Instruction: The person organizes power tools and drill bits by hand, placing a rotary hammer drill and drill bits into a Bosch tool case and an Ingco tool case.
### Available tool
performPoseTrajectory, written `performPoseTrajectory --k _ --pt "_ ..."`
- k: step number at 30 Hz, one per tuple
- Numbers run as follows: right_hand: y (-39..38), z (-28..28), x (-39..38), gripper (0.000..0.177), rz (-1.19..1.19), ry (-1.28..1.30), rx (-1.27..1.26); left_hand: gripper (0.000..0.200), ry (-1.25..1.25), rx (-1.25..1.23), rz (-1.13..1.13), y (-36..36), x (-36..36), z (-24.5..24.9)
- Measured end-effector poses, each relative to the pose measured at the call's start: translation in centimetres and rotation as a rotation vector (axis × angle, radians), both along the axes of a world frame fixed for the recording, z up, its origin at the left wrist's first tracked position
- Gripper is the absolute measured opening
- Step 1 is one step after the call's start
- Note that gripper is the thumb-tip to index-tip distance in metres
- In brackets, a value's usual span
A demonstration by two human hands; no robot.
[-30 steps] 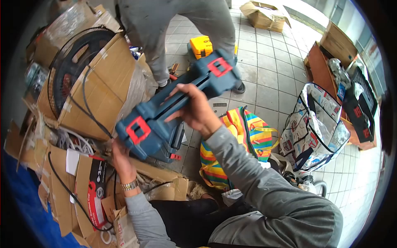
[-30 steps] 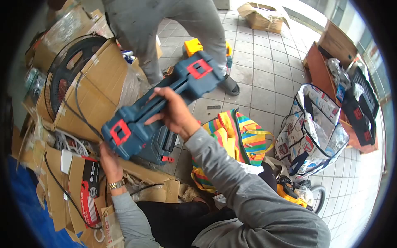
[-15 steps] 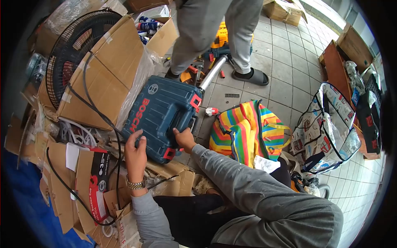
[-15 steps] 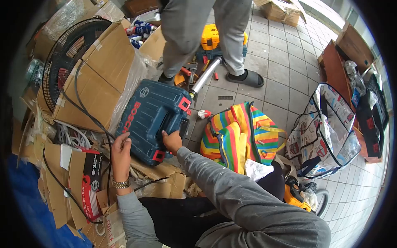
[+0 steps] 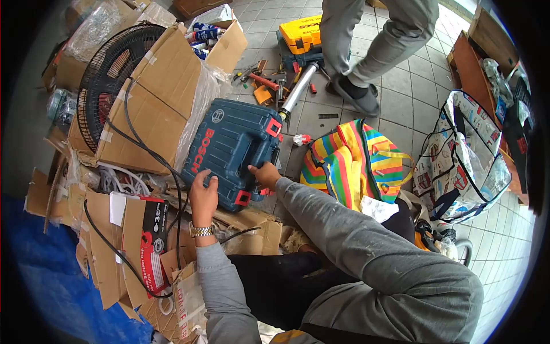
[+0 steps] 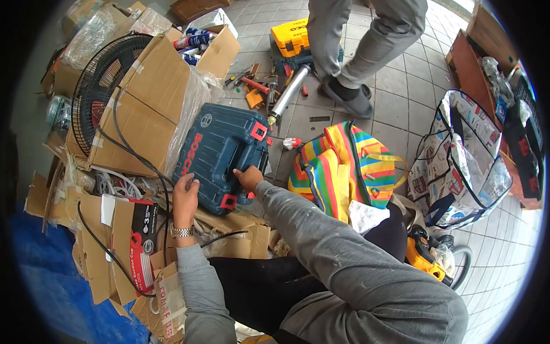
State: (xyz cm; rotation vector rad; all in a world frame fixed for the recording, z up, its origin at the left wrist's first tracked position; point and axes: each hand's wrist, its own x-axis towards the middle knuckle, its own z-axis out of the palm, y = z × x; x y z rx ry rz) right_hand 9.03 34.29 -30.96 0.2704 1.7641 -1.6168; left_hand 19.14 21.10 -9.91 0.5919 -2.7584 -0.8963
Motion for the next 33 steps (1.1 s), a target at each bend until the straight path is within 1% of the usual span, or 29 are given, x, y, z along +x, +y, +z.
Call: performPoseTrajectory --k 1,2,3,5,6,8,9,11,13,16,18,20,21,22,23,24,25,26,28,29,31,32,33 --pt "1.1 1.1 0.0 0.068 0.027 -0.035 -0.087 0.04 -0.044 -0.031 -0.008 0.3 -0.2 -0.1" --pt "1.3 1.4 0.5 0.066 -0.034 0.01 -0.104 0.04 -0.044 -0.029 -0.015 0.7 -0.5 0.0" --pt "1.6 1.9 0.5 0.066 -0.04 0.008 -0.102 0.041 -0.061 -0.039 -0.014 1.2 -0.7 0.3" --pt "1.3 2.7 0.6 0.06 -0.043 0.011 -0.043 0.041 -0.09 -0.053 -0.001 1.4 -0.8 0.4" --pt "0.8 2.6 0.6 0.06 -0.033 0.0 -0.045 0.042 -0.117 -0.078 -0.018 1.4 -0.8 0.2" --pt "-0.2 2.2 0.1 0.054 -0.069 0.031 0.094 0.041 -0.161 -0.136 -0.042 1.4 -0.7 0.2" --pt "-0.4 2.3 0.1 0.054 -0.06 0.02 0.096 0.041 -0.173 -0.133 -0.035 1.0 -0.8 -0.5" --pt "-0.6 3.2 0.1 0.05 -0.129 -0.018 0.107 0.042 -0.219 -0.242 -0.021 0.1 -1.3 -2.5" --pt "-0.5 3.2 -0.4 0.049 -0.101 -0.012 0.156 0.043 -0.238 -0.267 -0.019 0.1 -1.9 -4.2" --pt "-0.2 3.2 -1.4 0.047 -0.028 -0.102 0.085 0.051 -0.293 -0.328 -0.001 0.0 -2.9 -5.6" --pt "0.0 3.0 -1.7 0.047 -0.006 -0.126 0.063 0.059 -0.154 -0.466 0.058 -0.8 -3.9 -8.3" --pt "0.0 2.9 -1.6 0.048 0.028 -0.116 0.088 0.065 -0.112 -0.474 0.133 -1.9 -4.6 -11.1" --pt "0.3 3.3 -1.6 0.049 0.058 -0.102 0.112 0.065 -0.143 -0.48 0.14 -1.8 -4.7 -12.6" --pt "0.1 3.1 -1.5 0.049 0.067 -0.125 0.109 0.065 -0.132 -0.52 0.198 -1.4 -5.1 -14.0" --pt "0.0 2.7 -1.2 0.051 0.069 -0.029 0.189 0.066 -0.122 -0.559 0.247 -0.9 -5.0 -15.5" --pt "0.0 2.4 -1.0 0.052 0.071 0.072 0.271 0.064 -0.149 -0.59 0.281 0.6 -5.6 -14.3" --pt "0.2 3.1 -1.0 0.052 0.072 0.054 0.276 0.064 -0.166 -0.588 0.274 0.8 -5.9 -14.3" --pt "0.4 3.9 -0.8 0.053 0.04 0.097 0.3 0.063 -0.131 -0.597 0.287 0.7 -6.0 -14.8" --pt "0.0 2.8 0.2 0.057 -0.001 0.199 0.342 0.059 -0.108 -0.622 0.298 1.1 -5.6 -15.0" --pt "0.0 2.5 1.0 0.057 0.005 0.182 0.343 0.059 -0.126 -0.623 0.296 1.1 -4.8 -15.2" --pt "0.2 2.9 0.4 0.059 -0.016 0.215 0.309 0.057 -0.096 -0.611 0.287 0.9 -5.6 -14.7" --pt "0.7 3.0 0.8 0.059 -0.028 0.178 0.251 0.056 -0.076 -0.621 0.284 0.7 -5.6 -15.1" --pt "0.5 1.4 1.3 0.059 0.001 0.195 0.23 0.055 -0.079 -0.62 0.295 1.0 -5.5 -14.9"
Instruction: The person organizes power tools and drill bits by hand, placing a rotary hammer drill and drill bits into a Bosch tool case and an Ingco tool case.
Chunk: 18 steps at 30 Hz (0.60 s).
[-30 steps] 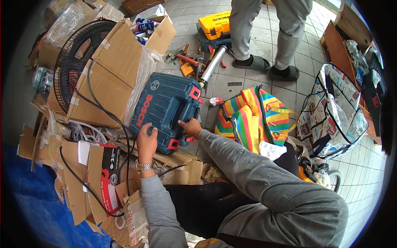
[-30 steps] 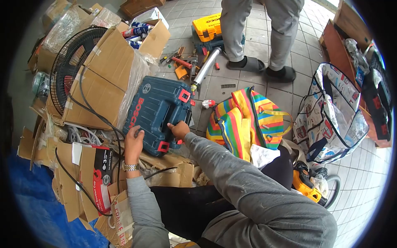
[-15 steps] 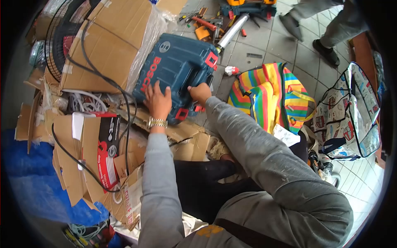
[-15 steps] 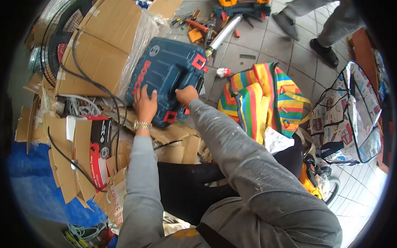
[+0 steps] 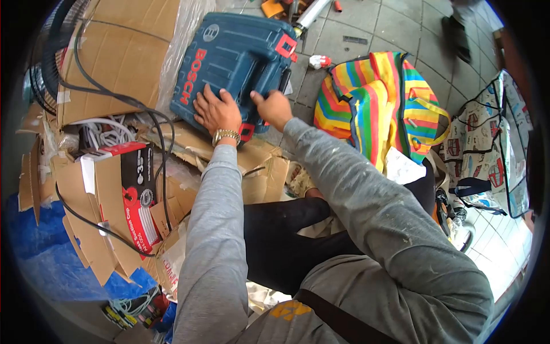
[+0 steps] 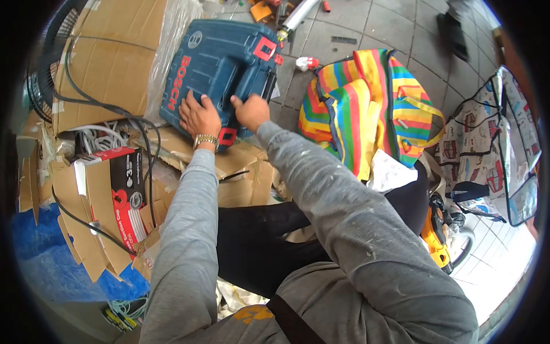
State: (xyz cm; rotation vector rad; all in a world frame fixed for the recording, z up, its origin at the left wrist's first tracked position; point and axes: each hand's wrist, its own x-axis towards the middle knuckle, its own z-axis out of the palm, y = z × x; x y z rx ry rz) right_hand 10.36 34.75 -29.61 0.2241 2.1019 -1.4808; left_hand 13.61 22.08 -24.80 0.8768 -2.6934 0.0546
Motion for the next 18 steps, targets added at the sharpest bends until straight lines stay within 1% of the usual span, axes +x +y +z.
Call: performPoseTrajectory --k 2,3,4,5,6,7,8,9,11,12,14,15,16,17,18 --pt "-0.5 -2.2 3.1 0.058 0.018 0.055 -0.078 0.054 -0.002 -0.073 -0.019 -0.6 0.1 -0.4" --pt "-0.5 -2.6 4.8 0.054 0.026 0.086 -0.108 0.054 -0.021 -0.069 -0.044 -0.4 0.2 0.3" --pt "-1.4 -4.8 6.1 0.045 0.159 0.115 -0.118 0.052 0.015 -0.085 -0.085 -0.7 0.3 0.1" --pt "-2.6 -6.1 7.1 0.045 0.242 -0.051 -0.122 0.05 -0.009 -0.053 -0.078 -0.1 0.3 1.0" --pt "-2.9 -5.4 7.8 0.048 0.36 -0.058 -0.082 0.047 -0.009 -0.078 -0.063 0.1 0.3 0.9" --pt "-2.8 -4.7 8.6 0.052 0.225 -0.122 -0.294 0.048 -0.028 -0.028 -0.041 0.2 0.2 1.1" --pt "-3.9 -5.1 9.5 0.06 0.132 -0.123 -0.406 0.05 -0.026 -0.059 -0.004 -0.2 0.3 0.1" --pt "-3.7 -3.6 9.2 0.064 0.122 -0.177 -0.283 0.05 -0.031 -0.045 0.003 0.0 0.3 -0.1" --pt "-3.5 -3.3 9.1 0.065 0.068 -0.249 -0.373 0.051 -0.016 -0.039 0.015 -0.6 0.4 0.1" --pt "-3.1 -3.3 9.4 0.061 0.068 -0.207 -0.411 0.051 -0.045 -0.041 0.039 -0.5 0.5 0.2" --pt "-2.9 -4.7 10.1 0.053 0.005 -0.252 -0.622 0.051 -0.084 -0.03 0.074 0.6 0.3 1.0" --pt "-4.0 -6.9 11.0 0.05 -0.073 -0.277 -0.682 0.051 -0.074 -0.038 0.068 0.4 0.2 0.9" --pt "-3.8 -6.4 11.0 0.047 -0.151 -0.31 -0.741 0.05 -0.07 -0.046 0.065 0.4 0.3 0.8" --pt "-3.3 -6.2 11.2 0.041 -0.086 -0.267 -0.614 0.051 -0.071 -0.044 0.066 0.3 0.3 0.7" --pt "-3.3 -5.6 10.9 0.041 -0.063 -0.274 -0.616 0.051 -0.071 -0.049 0.089 0.2 0.4 0.8"
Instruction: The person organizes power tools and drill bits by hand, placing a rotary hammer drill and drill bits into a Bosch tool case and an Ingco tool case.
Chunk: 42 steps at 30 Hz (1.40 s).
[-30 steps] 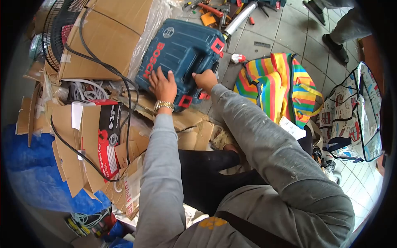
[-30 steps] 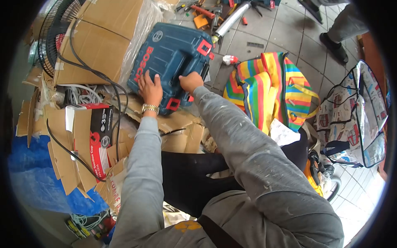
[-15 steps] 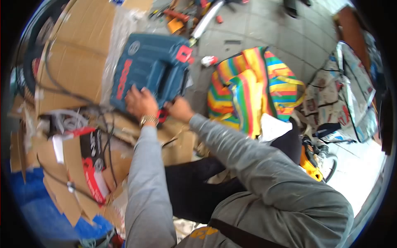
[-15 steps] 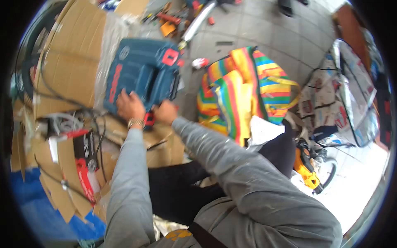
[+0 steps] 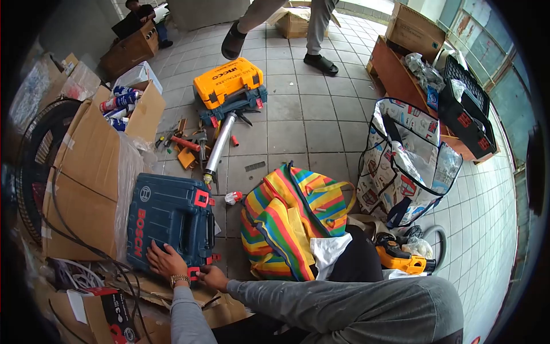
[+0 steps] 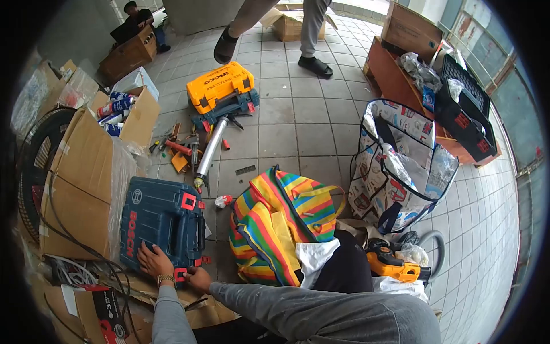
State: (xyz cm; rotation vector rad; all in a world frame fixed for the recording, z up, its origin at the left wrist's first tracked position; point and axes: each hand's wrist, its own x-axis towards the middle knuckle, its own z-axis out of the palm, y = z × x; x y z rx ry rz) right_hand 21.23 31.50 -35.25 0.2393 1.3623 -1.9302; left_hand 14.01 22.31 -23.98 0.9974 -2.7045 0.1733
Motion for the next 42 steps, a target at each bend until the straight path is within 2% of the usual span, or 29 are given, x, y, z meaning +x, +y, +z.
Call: performPoseTrajectory --k 2,3,6,8,10,12,14,15,17,18,20,22,23,25,32,36,38,39,40,42 --pt "0.0 0.7 0.1 0.035 0.017 0.283 0.343 0.051 0.014 0.008 -0.036 0.2 0.0 0.0" --pt "0.6 1.4 -0.4 0.032 0.069 0.314 0.359 0.052 0.0 0.013 -0.034 0.3 0.0 0.2" --pt "0.6 1.4 -0.1 0.031 0.006 0.25 0.339 0.052 0.004 0.022 -0.02 0.6 -0.1 0.4" --pt "-0.3 -0.9 0.4 0.036 -0.009 0.219 0.323 0.052 -0.007 0.015 -0.003 0.3 -0.1 0.2" --pt "-0.6 -3.4 1.0 0.04 -0.088 -0.009 -0.035 0.053 0.011 0.024 -0.028 0.4 -0.1 0.1" --pt "-0.4 -4.0 0.9 0.045 -0.021 0.006 -0.013 0.054 0.039 0.046 -0.03 0.1 -0.3 -0.1" --pt "2.2 0.6 -0.7 0.042 0.116 -0.024 0.123 0.054 0.041 0.048 -0.028 0.3 -0.1 0.2" --pt "3.2 1.9 -1.3 0.043 0.018 -0.085 -0.009 0.054 0.036 0.042 -0.039 0.4 -0.1 0.4" --pt "4.3 2.2 -3.9 0.033 -0.317 -0.222 -0.111 0.053 0.056 0.047 -0.042 0.1 -0.1 0.0" --pt "5.1 1.5 -5.7 0.038 -0.489 -0.254 -0.179 0.053 0.048 0.034 -0.037 0.1 -0.2 0.1" --pt "6.9 0.1 -10.1 0.048 -0.68 -0.326 -0.302 0.053 0.046 0.049 -0.04 0.3 -0.2 0.3" --pt "7.6 -0.7 -14.3 0.061 -0.616 -0.215 -0.198 0.053 0.038 0.055 -0.031 0.4 -0.4 0.5" --pt "7.5 -0.6 -16.1 0.061 -0.621 -0.211 -0.202 0.053 0.041 0.056 -0.036 0.2 -0.3 0.1" --pt "6.9 -0.3 -18.7 0.063 -0.463 -0.222 -0.216 0.054 0.047 0.053 -0.045 0.1 -0.1 0.2" --pt "5.2 1.1 -20.9 0.056 -0.462 -0.268 -0.136 0.055 0.027 0.079 -0.042 0.2 -0.4 0.3" --pt "3.9 -2.0 -22.0 0.052 -0.449 -0.246 -0.146 0.054 -0.018 0.027 -0.029 0.5 -0.3 0.2" --pt "3.1 -1.8 -23.0 0.055 -0.519 -0.307 -0.069 0.056 -0.044 0.025 -0.005 0.7 -0.7 0.2" --pt "1.5 -3.8 -23.5 0.052 -0.614 -0.242 0.046 0.058 -0.043 0.041 -0.012 0.6 -0.7 0.2" --pt "1.9 -2.6 -23.3 0.052 -0.623 -0.238 0.041 0.058 -0.039 0.038 -0.021 0.8 -0.7 0.1" --pt "2.2 -0.4 -22.7 0.045 -0.592 -0.086 0.306 0.059 -0.051 0.045 -0.018 0.8 -0.7 0.3"
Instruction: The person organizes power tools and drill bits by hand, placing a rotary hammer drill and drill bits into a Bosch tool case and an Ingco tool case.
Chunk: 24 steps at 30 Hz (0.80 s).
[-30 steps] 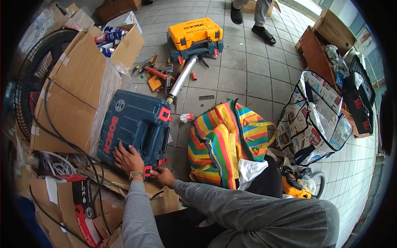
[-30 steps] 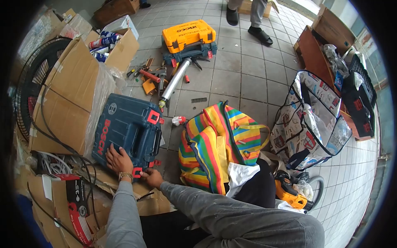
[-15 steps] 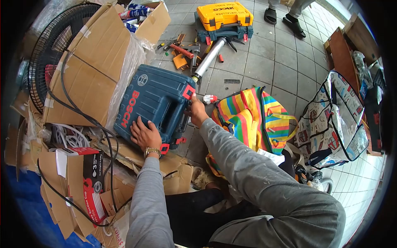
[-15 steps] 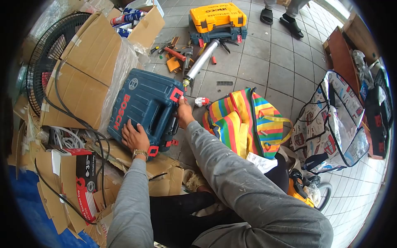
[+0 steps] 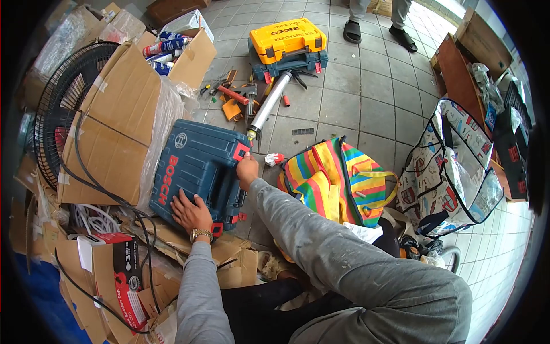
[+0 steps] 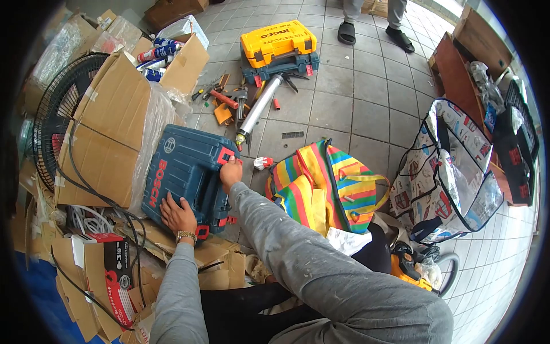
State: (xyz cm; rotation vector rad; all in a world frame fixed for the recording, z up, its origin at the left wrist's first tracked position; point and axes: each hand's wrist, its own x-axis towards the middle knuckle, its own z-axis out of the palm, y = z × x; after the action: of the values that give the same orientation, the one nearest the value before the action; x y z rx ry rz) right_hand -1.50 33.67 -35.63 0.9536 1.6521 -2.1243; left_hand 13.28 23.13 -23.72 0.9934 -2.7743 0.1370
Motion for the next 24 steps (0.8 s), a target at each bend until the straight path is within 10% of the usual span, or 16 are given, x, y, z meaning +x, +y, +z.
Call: performPoseTrajectory --k 8,13,16,18,21,24 --pt "2.3 8.6 -0.5 0.041 0.103 -0.27 0.234 0.06 -0.007 -0.033 -0.001 -0.2 0.6 -0.5" --pt "1.9 3.6 -1.1 0.039 0.188 -0.064 0.343 0.06 0.014 -0.017 -0.011 0.1 -0.6 -0.9" --pt "4.5 5.3 -1.4 0.046 0.007 -0.105 -0.176 0.063 -0.032 0.042 0.028 1.3 -2.4 0.4" --pt "4.4 -1.8 -2.3 0.048 0.371 0.117 0.24 0.061 -0.129 0.07 0.15 2.3 -4.2 0.0" --pt "12.3 5.7 -5.9 0.043 0.443 0.36 0.584 0.056 0.07 0.218 -0.06 1.4 -8.8 0.7" --pt "18.9 4.5 -13.4 0.04 0.263 0.225 0.176 0.057 0.23 0.089 -0.12 0.4 -16.3 0.9"
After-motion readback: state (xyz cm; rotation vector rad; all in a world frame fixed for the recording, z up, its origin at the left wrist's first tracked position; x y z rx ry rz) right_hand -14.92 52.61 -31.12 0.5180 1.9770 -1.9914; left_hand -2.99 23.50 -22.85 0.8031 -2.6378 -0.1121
